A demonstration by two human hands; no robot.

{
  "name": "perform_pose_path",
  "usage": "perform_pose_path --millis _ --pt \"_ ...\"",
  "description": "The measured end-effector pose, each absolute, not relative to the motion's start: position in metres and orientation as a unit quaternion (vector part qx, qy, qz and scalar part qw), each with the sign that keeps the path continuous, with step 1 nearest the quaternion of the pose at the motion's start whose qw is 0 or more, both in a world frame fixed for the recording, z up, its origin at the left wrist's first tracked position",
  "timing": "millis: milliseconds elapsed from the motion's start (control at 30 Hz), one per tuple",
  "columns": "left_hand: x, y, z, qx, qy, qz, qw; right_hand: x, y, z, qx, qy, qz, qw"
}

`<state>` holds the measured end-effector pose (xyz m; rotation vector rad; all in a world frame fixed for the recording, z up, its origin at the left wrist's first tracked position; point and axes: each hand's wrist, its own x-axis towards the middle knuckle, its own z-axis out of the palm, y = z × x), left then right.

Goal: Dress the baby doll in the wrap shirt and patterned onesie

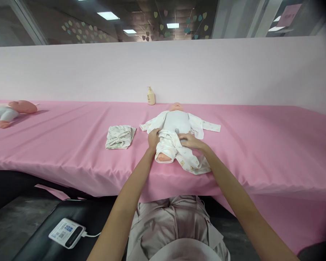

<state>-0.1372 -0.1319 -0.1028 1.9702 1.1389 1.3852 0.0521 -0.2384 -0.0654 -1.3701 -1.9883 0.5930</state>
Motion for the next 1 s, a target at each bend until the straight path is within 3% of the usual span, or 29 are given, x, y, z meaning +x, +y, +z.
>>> perform_pose_path --millis 167,267,367,533,700,833,1000 --pt "-0.137 -0.134 -0.104 0.732 0.407 0.504 0.211 0.059 -0.239 -0.061 -0.479 -0.659 0.374 0.442" --pt "-0.137 -0.135 -0.106 0.741 0.399 0.502 0.2 0.056 -0.238 -0.058 -0.448 -0.579 0.412 0.542" --pt "-0.133 -0.135 -0.104 0.725 0.384 0.523 0.23 0.049 -0.237 -0.057 -0.418 -0.557 0.424 0.579" --pt "-0.121 -0.144 -0.087 0.596 0.257 0.606 0.459 0.04 -0.234 -0.061 -0.439 -0.577 0.339 0.6" --pt "-0.114 -0.165 -0.081 0.726 0.212 0.415 0.505 0.037 -0.232 -0.066 -0.488 -0.612 0.244 0.572" --pt "-0.116 -0.171 -0.08 0.63 0.236 0.437 0.597 0.038 -0.232 -0.067 -0.479 -0.591 0.285 0.583" --pt "-0.119 -0.172 -0.069 0.5 0.2 0.483 0.691 0.046 -0.233 -0.069 -0.5 -0.62 0.348 0.494"
